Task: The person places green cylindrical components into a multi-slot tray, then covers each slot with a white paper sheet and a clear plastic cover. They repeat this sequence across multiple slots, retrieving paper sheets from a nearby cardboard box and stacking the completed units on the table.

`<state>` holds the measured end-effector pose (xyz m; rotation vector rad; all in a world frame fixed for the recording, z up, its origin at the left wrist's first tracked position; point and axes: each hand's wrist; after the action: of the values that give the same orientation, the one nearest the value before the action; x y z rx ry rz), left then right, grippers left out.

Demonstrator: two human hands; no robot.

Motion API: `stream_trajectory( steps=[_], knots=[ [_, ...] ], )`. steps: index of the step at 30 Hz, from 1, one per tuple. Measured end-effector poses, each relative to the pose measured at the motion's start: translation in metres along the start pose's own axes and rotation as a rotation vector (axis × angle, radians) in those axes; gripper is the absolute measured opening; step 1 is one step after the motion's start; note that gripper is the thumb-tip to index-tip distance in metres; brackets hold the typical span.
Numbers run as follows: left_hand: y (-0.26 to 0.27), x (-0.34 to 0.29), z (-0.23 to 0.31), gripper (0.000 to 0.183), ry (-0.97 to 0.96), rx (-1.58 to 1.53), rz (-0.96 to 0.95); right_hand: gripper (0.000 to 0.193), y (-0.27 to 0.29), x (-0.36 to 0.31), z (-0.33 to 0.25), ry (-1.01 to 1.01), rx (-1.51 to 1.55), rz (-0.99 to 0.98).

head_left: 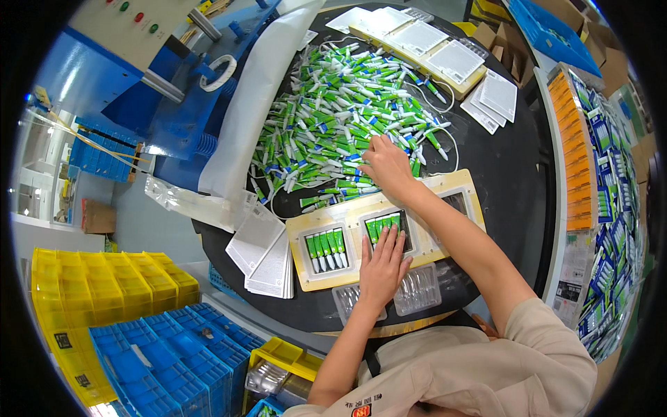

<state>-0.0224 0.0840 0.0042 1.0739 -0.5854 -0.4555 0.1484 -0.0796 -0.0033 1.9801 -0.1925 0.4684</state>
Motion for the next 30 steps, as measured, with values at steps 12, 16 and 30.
stream_trajectory(
  steps=[12,16,30],
  knots=[
    [-0.002,-0.007,-0.006,0.059,-0.003,0.110,-0.039,0.023,0.100,-0.088,-0.001,0.227,0.321,0.028],
    [-0.006,-0.007,-0.007,0.059,-0.013,0.094,-0.004,0.028,0.117,-0.139,-0.006,0.626,0.064,-0.185],
    [0.000,-0.004,-0.002,0.062,0.012,0.066,-0.026,0.035,0.102,-0.144,-0.017,0.359,0.108,-0.163]
  ],
)
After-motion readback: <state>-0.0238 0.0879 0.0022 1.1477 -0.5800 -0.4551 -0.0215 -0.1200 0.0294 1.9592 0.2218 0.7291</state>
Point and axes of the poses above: each hand's wrist, its own x-axis towards the middle knuckle, its own y-axis out of the back of the hand, z = x × y
